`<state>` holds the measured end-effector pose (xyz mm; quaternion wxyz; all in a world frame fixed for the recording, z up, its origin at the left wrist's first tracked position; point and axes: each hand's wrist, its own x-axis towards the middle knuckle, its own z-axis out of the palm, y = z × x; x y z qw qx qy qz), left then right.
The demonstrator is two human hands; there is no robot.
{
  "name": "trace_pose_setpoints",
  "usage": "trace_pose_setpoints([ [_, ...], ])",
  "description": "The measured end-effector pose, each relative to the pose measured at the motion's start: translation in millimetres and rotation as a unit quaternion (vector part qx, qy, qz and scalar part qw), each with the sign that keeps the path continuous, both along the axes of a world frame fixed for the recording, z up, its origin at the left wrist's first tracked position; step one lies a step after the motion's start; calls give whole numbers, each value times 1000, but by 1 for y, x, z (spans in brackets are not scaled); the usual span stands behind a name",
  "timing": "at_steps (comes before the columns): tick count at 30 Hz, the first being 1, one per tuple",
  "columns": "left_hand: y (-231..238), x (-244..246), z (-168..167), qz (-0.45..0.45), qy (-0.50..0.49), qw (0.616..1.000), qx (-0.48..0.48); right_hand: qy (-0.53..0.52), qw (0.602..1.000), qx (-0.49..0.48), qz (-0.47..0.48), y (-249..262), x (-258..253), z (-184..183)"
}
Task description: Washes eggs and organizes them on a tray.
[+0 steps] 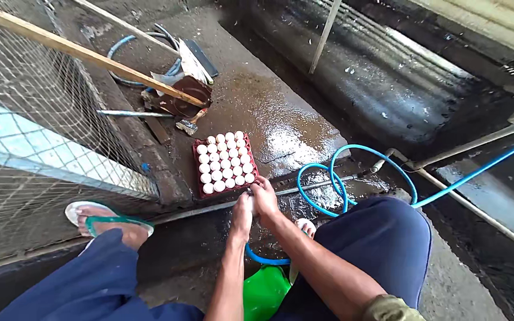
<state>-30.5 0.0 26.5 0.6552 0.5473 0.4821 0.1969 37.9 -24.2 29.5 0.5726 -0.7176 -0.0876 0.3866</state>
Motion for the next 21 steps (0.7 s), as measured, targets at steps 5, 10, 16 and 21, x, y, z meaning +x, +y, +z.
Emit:
trace_pose_setpoints([
  [5, 2, -8, 2, -27, -9, 1000, -3, -78, 996, 23, 22, -9, -12, 2],
  [10, 6, -9, -3, -22, -62, 995, -75, 224, 975, 1, 2, 5, 23, 2],
  [16, 5, -5, 1, 27, -121, 991, -48, -154, 984, 60, 71, -9, -12, 1],
  [21, -3, 3, 2, 49, -36, 998, 25, -15, 999, 5, 36, 2, 1, 1],
])
